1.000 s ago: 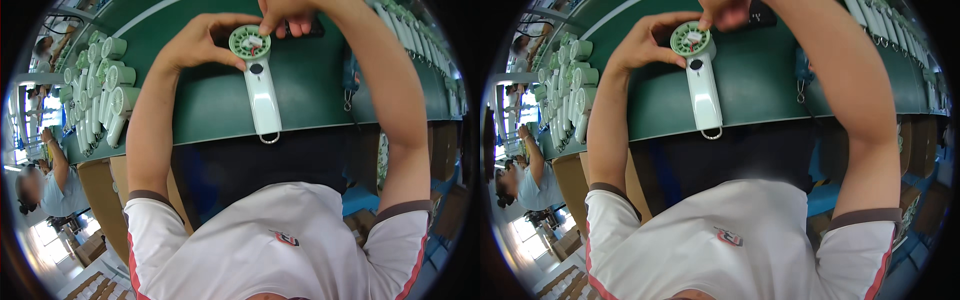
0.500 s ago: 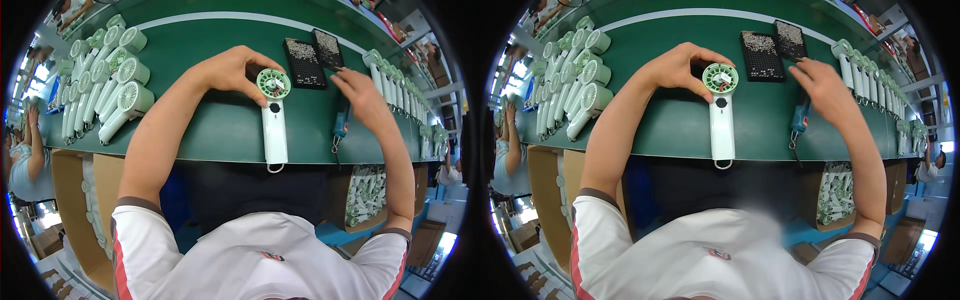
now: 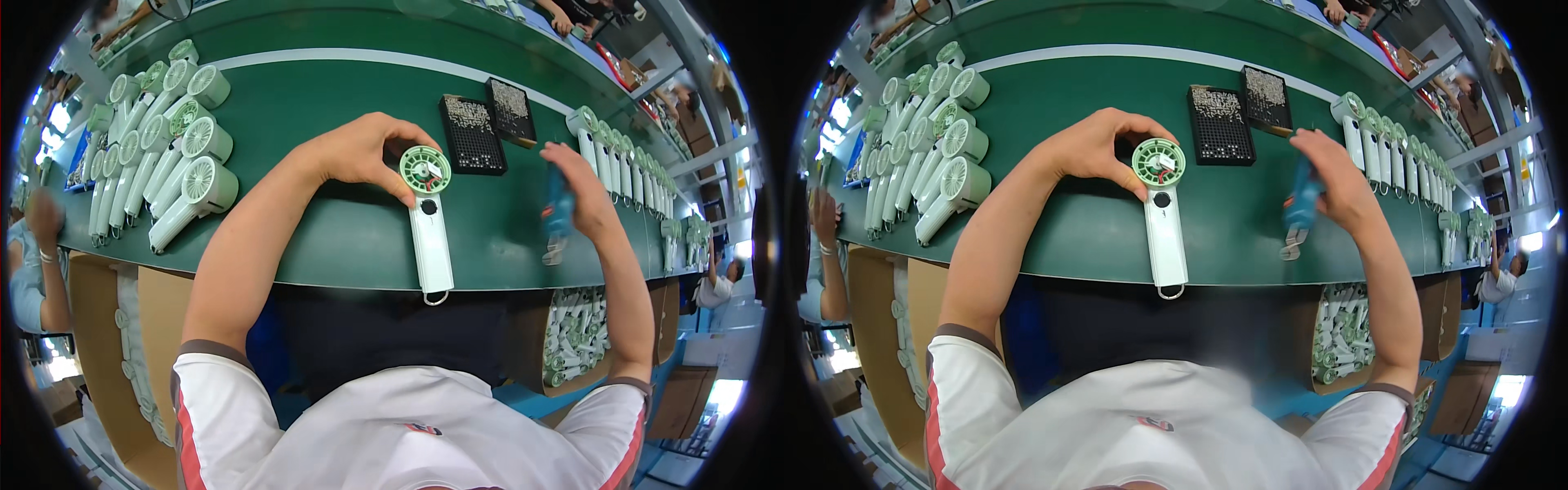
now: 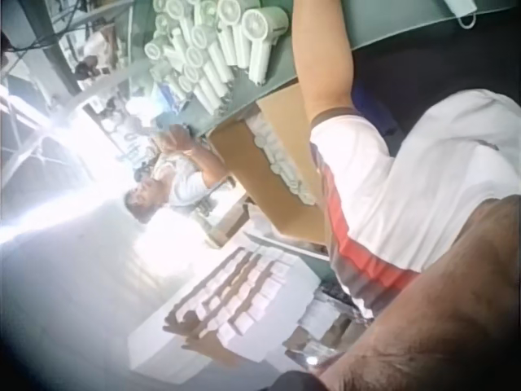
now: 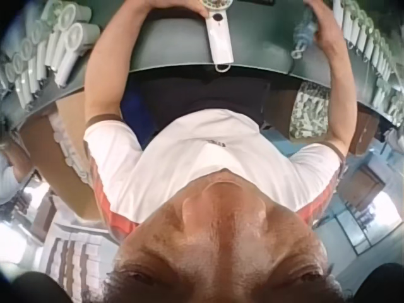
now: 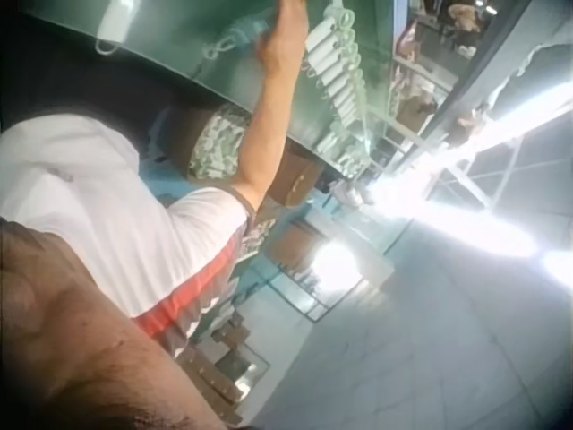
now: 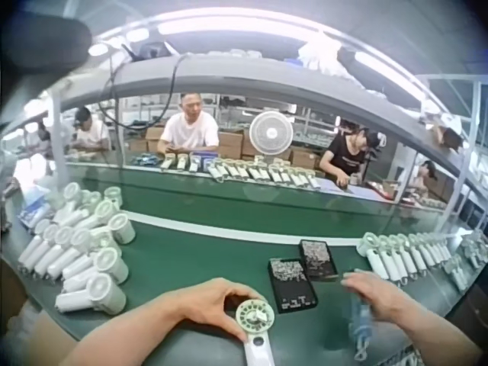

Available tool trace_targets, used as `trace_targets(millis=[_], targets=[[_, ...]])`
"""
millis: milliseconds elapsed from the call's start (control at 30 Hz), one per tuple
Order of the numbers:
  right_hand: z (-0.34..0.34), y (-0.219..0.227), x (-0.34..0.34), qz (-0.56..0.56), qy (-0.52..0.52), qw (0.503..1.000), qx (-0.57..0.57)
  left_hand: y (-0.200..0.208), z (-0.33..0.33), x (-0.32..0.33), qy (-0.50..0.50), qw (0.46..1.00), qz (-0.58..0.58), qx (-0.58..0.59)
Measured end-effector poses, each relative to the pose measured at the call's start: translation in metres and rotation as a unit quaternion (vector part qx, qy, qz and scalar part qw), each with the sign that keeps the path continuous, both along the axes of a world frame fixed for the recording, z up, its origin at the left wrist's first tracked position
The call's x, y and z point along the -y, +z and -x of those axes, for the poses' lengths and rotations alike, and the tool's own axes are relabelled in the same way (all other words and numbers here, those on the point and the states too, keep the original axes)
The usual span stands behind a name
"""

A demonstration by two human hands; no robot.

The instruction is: Assembling handheld electric fans using an electric screwdriver on a factory production line.

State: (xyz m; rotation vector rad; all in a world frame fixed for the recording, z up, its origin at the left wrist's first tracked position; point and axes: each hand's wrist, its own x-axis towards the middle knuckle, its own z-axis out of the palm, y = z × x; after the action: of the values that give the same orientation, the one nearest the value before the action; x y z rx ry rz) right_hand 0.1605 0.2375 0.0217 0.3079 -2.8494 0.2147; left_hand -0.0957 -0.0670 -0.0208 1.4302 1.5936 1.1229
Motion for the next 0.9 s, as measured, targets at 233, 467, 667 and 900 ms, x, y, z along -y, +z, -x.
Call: trace_targets(millis=[233,467,667,900], targets=[[0.074,0.020,0.028,0.544,0.060,0.750,-0.371,-0.003,-0.005,-0.015,-0.012,1.000,-0.024,0.000],[0.134,0.029,0.062,0.670,0.003,0.657,-0.345,-0.005,-0.010,-0.018,-0.004,0.999,-0.028,0.035],[0.135,-0.002,0.088,0.625,0.036,0.714,-0.314,-0.001,-0.007,-0.017,-0.005,1.000,-0.008,-0.004],[0.131,-0.002,0.104,0.659,-0.033,0.684,-0.312,-0.007,-0.006,-0.016,-0.001,0.999,-0.040,0.007]])
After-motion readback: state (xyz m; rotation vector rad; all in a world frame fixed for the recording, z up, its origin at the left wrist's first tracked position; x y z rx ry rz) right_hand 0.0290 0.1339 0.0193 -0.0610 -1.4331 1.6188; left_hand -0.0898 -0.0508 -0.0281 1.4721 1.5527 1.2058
